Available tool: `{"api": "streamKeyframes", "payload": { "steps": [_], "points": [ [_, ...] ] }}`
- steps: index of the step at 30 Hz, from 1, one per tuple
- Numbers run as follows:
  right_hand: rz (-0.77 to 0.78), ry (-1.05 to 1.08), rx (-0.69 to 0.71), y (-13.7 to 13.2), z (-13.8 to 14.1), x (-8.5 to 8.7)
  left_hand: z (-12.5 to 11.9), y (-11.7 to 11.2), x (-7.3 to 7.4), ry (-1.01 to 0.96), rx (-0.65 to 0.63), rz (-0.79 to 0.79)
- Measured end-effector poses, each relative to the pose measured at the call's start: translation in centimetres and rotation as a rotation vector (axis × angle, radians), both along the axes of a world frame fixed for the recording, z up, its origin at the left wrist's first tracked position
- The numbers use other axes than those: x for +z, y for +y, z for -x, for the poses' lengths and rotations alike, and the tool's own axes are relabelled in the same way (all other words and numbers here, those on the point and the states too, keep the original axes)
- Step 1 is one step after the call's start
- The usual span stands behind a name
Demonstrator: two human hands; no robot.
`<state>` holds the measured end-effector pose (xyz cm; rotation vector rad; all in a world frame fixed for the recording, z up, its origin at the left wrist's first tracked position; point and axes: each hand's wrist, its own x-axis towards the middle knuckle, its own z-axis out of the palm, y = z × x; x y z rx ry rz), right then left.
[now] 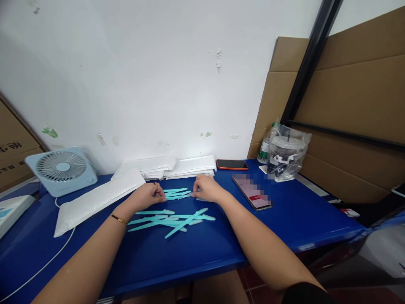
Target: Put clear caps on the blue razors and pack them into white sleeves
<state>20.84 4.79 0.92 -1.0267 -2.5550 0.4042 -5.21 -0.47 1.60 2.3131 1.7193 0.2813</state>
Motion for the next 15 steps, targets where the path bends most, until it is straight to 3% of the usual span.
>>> {"api": "streamKeyframes", "payload": {
  "steps": [2,4,10,15],
  "points": [
    [-0.007,0.02,-0.077,0.7,-0.9,0.0,0.3,-0.1,0.3,0.004,0.054,-0.006],
    [-0.011,0.049,-0.105,0.9,-1.4,0.1,0.6,-0.5,0.7,-0.001,0.028,0.023],
    [0.055,0.096,0.029,-1.2,0.2,0.9,0.9,-1.5,0.9,0.011,-0.049,0.309],
    [0.088,0.055,0.139,-2.5,2.0,0.7,-1.0,-1.2,0.6,-0.012,-0.079,0.062]
  ]
}}
